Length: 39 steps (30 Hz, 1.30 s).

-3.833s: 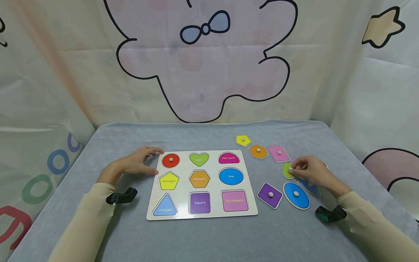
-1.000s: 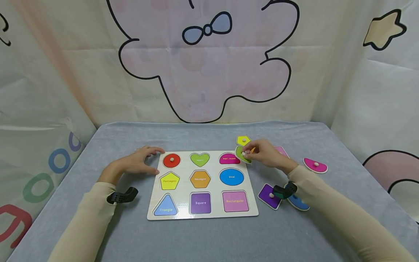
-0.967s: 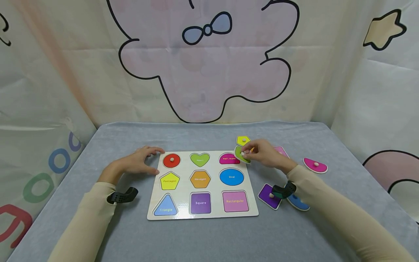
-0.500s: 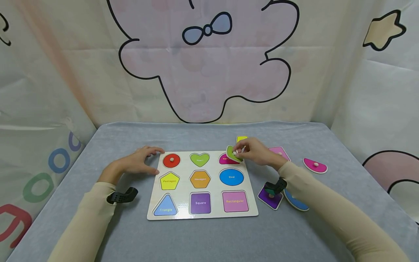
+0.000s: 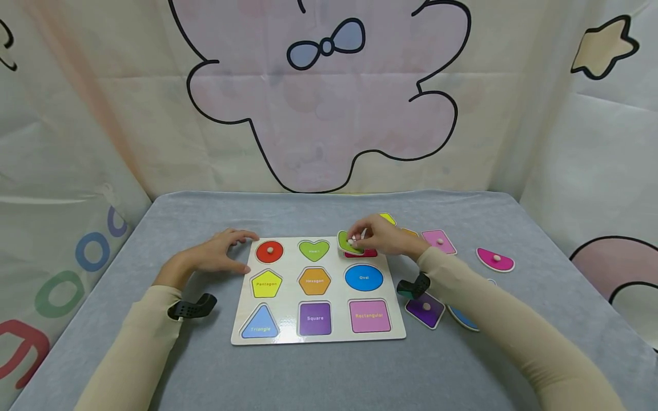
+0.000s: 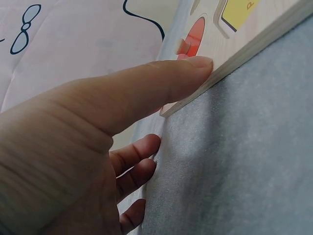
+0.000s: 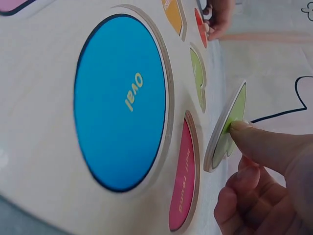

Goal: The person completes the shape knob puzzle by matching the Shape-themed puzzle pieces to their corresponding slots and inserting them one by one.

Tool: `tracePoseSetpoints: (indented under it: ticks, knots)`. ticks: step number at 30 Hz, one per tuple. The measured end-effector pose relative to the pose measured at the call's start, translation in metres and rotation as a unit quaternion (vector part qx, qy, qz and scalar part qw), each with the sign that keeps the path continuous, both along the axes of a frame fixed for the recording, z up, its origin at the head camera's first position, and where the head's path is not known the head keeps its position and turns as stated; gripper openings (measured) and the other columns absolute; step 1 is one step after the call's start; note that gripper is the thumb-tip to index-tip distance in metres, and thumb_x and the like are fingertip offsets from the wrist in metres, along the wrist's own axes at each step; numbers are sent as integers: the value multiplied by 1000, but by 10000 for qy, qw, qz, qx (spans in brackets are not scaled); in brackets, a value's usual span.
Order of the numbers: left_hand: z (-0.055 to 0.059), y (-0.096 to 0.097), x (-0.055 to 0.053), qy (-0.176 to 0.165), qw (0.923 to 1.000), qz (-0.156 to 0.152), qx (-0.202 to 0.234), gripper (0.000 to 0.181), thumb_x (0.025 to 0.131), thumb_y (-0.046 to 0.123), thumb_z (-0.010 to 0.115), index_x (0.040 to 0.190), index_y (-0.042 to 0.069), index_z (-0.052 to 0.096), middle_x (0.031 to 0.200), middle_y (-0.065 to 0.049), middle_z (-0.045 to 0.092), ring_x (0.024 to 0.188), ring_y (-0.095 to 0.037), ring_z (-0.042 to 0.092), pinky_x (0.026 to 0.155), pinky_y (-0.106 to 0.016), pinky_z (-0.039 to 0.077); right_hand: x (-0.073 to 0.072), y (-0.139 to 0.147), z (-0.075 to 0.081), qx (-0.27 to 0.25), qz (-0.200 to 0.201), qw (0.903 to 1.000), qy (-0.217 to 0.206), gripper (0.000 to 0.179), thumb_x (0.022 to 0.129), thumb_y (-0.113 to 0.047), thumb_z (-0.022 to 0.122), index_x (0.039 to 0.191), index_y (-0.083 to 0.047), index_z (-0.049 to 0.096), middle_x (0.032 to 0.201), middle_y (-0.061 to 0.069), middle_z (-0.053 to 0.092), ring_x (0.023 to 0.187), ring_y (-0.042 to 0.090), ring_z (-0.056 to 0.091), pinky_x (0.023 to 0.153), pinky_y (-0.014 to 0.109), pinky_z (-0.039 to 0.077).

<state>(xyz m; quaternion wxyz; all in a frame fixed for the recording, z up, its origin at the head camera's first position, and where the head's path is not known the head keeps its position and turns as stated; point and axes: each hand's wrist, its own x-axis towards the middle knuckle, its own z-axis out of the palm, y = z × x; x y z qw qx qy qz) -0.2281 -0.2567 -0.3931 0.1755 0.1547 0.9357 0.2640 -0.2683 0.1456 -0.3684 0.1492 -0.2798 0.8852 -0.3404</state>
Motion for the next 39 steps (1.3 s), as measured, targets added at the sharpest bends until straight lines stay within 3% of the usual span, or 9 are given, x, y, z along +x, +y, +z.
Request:
tracePoseSetpoints:
  ticks: [18,24,31,39]
  knots:
    - [-1,-1,-1,29,9999,54,-96,77,81,40,82,147,26,46,149,-21,41,135,-41,37,109,-70,36,-12,-44,-5,327,448,9985,-9,12,94,-9,70,105,-7,75,85,1,59,80,16,58,71,20,51]
    - [-1,0,0,60,9999,60,-61,76,81,40,82,146,25,47,148,-21,42,134,-41,37,109,-70,37,-15,-61,-3,458,736,9961,-139,10,94,-8,70,103,-8,74,83,0,57,80,18,58,67,20,49]
    - [-2,2,1,31,9999,89,-51,76,81,38,82,147,24,47,148,-22,41,134,-41,37,110,-70,37,-16,-72,-7,530,1113,9924,9,6,91,-5,72,97,-6,74,75,-3,51,73,12,52,66,19,44]
    - [-2,0,0,0,10000,95,-29,75,81,37,82,146,25,47,148,-22,41,135,-42,36,111,-70,35,-12,-74,-10,496,637,9967,-47,9,91,-14,75,96,-6,74,77,-2,57,75,12,54,66,18,46]
